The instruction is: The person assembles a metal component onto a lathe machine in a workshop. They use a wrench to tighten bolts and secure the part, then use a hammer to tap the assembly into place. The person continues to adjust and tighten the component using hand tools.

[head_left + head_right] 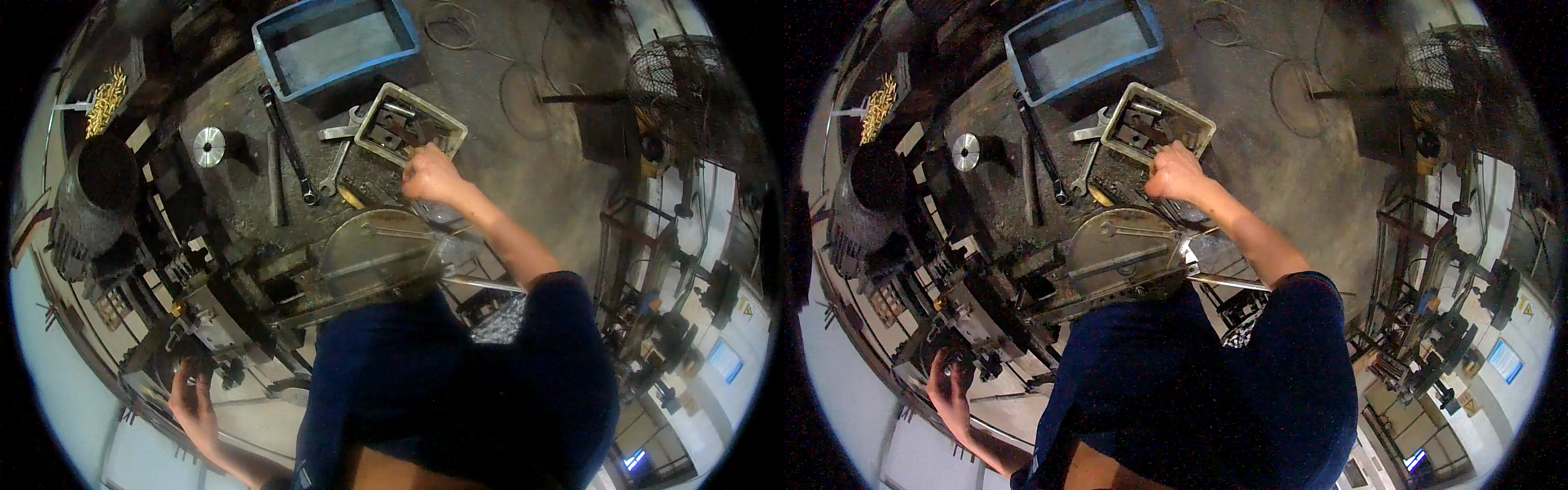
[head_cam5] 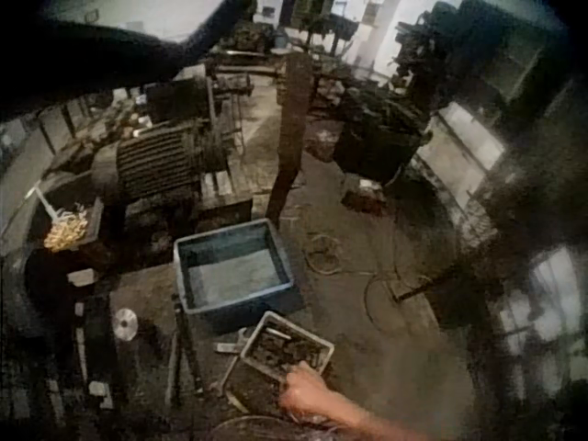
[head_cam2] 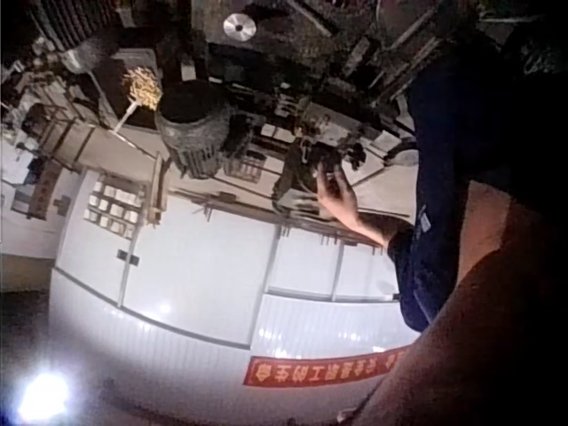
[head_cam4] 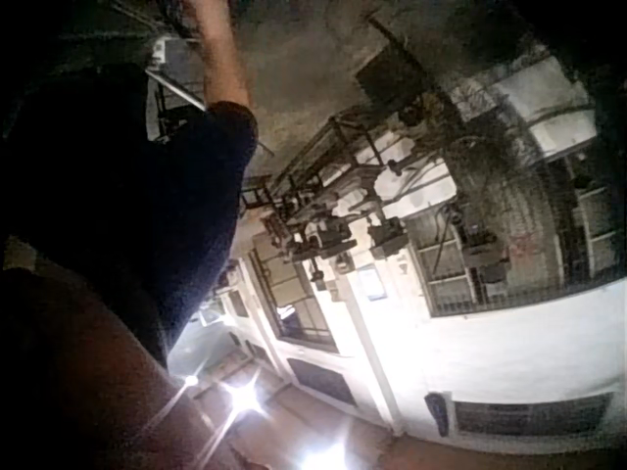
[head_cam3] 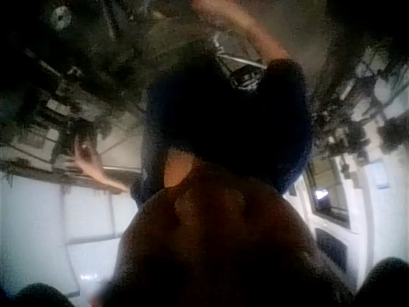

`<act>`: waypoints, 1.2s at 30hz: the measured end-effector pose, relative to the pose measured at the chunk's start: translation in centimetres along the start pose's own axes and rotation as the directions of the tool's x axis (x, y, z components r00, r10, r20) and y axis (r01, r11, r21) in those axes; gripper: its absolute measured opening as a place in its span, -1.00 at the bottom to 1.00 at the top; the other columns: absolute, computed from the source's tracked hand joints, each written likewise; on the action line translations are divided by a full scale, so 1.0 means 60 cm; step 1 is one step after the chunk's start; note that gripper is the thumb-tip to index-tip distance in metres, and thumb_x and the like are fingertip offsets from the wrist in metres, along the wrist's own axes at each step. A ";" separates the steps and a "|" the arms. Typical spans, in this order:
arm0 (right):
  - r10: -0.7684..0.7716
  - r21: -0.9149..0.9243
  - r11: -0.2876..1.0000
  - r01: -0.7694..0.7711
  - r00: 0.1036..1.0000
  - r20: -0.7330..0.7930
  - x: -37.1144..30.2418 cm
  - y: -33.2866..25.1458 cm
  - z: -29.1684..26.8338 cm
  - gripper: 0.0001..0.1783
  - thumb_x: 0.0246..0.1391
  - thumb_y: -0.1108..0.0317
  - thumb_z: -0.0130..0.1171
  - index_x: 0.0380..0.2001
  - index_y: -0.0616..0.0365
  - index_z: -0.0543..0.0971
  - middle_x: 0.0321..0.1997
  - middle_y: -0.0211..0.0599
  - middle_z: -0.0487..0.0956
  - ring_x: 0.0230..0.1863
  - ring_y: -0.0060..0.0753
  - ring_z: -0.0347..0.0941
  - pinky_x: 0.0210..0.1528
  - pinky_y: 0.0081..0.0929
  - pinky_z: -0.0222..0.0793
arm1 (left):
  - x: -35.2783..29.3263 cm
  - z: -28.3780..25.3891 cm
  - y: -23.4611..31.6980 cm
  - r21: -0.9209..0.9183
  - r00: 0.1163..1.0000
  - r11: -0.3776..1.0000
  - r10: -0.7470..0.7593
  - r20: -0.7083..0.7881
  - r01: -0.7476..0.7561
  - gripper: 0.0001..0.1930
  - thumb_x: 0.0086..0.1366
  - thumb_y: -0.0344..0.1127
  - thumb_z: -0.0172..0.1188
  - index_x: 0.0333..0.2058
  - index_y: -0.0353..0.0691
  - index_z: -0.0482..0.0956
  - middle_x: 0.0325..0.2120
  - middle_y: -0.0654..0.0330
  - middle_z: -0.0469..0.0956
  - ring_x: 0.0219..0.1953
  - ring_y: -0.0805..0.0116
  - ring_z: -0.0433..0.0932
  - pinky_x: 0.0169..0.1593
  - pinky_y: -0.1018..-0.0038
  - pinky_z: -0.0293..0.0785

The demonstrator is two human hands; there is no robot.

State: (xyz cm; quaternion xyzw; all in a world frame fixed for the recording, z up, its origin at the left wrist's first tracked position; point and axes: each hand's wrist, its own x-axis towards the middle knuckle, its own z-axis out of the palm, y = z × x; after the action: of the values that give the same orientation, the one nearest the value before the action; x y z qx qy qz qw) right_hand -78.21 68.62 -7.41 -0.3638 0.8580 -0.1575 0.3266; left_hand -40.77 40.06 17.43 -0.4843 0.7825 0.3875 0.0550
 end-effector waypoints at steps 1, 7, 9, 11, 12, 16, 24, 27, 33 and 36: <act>-0.002 0.031 1.000 0.003 0.998 -0.055 0.002 0.003 0.003 -0.77 -0.50 0.24 0.14 -0.67 0.14 0.59 -0.40 -0.05 0.46 -0.21 0.00 0.31 -0.16 -0.27 0.26 | 0.000 0.000 0.003 -0.007 1.000 1.000 -0.002 0.001 0.002 -0.69 0.24 -0.40 0.06 -0.07 -0.42 0.41 -0.21 0.06 0.51 -0.19 0.41 0.47 -0.14 0.50 0.45; -0.089 0.229 0.966 0.122 0.985 -0.150 0.011 0.043 0.013 -0.77 -0.47 0.30 0.13 -0.65 0.21 0.59 -0.53 -0.09 0.46 -0.33 -0.04 0.37 -0.25 -0.30 0.31 | -0.001 -0.007 -0.005 0.028 1.000 1.000 -0.012 -0.001 0.012 -0.69 0.23 -0.45 0.06 -0.05 -0.41 0.40 -0.19 0.06 0.50 -0.16 0.39 0.47 -0.10 0.49 0.44; -0.114 0.311 0.938 0.152 0.984 -0.138 0.010 0.051 0.007 -0.75 -0.46 0.31 0.13 -0.61 0.22 0.60 -0.50 -0.09 0.49 -0.32 -0.05 0.40 -0.25 -0.32 0.32 | -0.002 -0.008 -0.006 0.019 0.999 0.999 -0.040 0.023 0.039 -0.65 0.24 -0.38 0.07 -0.02 -0.41 0.38 -0.16 0.08 0.49 -0.14 0.40 0.45 -0.06 0.52 0.37; -0.101 0.435 0.892 0.120 0.993 -0.067 0.008 0.054 -0.006 -0.73 -0.46 0.33 0.12 -0.57 0.24 0.61 -0.44 -0.10 0.52 -0.30 -0.06 0.42 -0.23 -0.35 0.33 | -0.003 -0.010 -0.011 0.031 0.998 0.998 -0.053 0.031 0.052 -0.62 0.25 -0.33 0.08 -0.01 -0.41 0.37 -0.14 0.10 0.48 -0.13 0.41 0.44 -0.03 0.54 0.33; -0.088 0.459 0.881 0.114 0.993 -0.078 0.005 0.054 -0.012 -0.72 -0.45 0.33 0.12 -0.56 0.25 0.61 -0.41 -0.09 0.54 -0.29 -0.08 0.44 -0.22 -0.36 0.33 | -0.002 -0.012 -0.015 0.049 0.998 0.998 -0.049 0.029 0.048 -0.62 0.25 -0.33 0.08 -0.01 -0.42 0.36 -0.13 0.09 0.48 -0.13 0.41 0.44 -0.03 0.54 0.33; 0.006 0.576 0.817 0.018 0.999 -0.039 -0.009 0.055 -0.025 -0.70 -0.42 0.34 0.10 -0.50 0.26 0.61 -0.33 -0.09 0.58 -0.24 -0.21 0.48 -0.19 -0.42 0.34 | -0.001 -0.013 -0.016 -0.011 0.996 0.997 -0.079 0.034 0.079 -0.61 0.25 -0.31 0.08 0.00 -0.42 0.36 -0.13 0.09 0.48 -0.12 0.42 0.44 -0.03 0.54 0.33; 0.075 0.560 0.829 0.001 0.991 -0.113 -0.015 0.067 -0.024 -0.68 -0.36 0.35 0.06 -0.45 0.27 0.61 -0.31 -0.07 0.59 -0.25 -0.26 0.51 -0.17 -0.45 0.36 | -0.001 -0.017 -0.018 0.010 0.996 0.996 -0.084 0.039 0.083 -0.60 0.25 -0.29 0.09 0.00 -0.41 0.36 -0.12 0.11 0.47 -0.11 0.43 0.42 -0.03 0.55 0.31; 0.065 0.559 0.828 0.043 0.983 -0.171 -0.018 0.068 -0.027 -0.68 -0.36 0.34 0.05 -0.46 0.28 0.60 -0.32 -0.07 0.59 -0.28 -0.23 0.51 -0.19 -0.46 0.37 | -0.002 -0.015 -0.022 0.024 0.999 0.999 -0.043 0.003 0.043 -0.65 0.23 -0.40 0.07 -0.03 -0.42 0.39 -0.18 0.08 0.50 -0.14 0.42 0.45 -0.06 0.53 0.35; 0.058 0.349 0.937 -0.001 0.986 -0.154 -0.033 0.045 -0.051 -0.70 -0.38 0.31 0.07 -0.51 0.27 0.59 -0.44 -0.05 0.57 -0.37 -0.15 0.51 -0.25 -0.46 0.38 | -0.007 -0.011 -0.021 0.057 0.999 0.998 -0.032 -0.042 0.035 -0.67 0.21 -0.43 0.09 -0.06 -0.43 0.41 -0.24 0.08 0.53 -0.18 0.43 0.46 -0.08 0.51 0.36; 0.136 0.375 0.923 -0.084 0.984 -0.114 -0.031 0.035 -0.067 -0.70 -0.38 0.30 0.09 -0.52 0.25 0.60 -0.50 -0.05 0.56 -0.42 -0.13 0.50 -0.28 -0.44 0.39 | -0.008 -0.008 -0.018 0.076 0.998 0.997 -0.030 -0.047 0.033 -0.67 0.21 -0.42 0.10 -0.06 -0.44 0.41 -0.26 0.09 0.53 -0.20 0.45 0.45 -0.10 0.53 0.35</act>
State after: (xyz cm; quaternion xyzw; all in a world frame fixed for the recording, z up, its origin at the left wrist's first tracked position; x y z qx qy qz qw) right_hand -81.06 71.56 -4.67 -0.2356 0.8527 -0.3219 0.3373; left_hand -39.50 39.81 17.39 -0.5029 0.7900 0.3452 0.0616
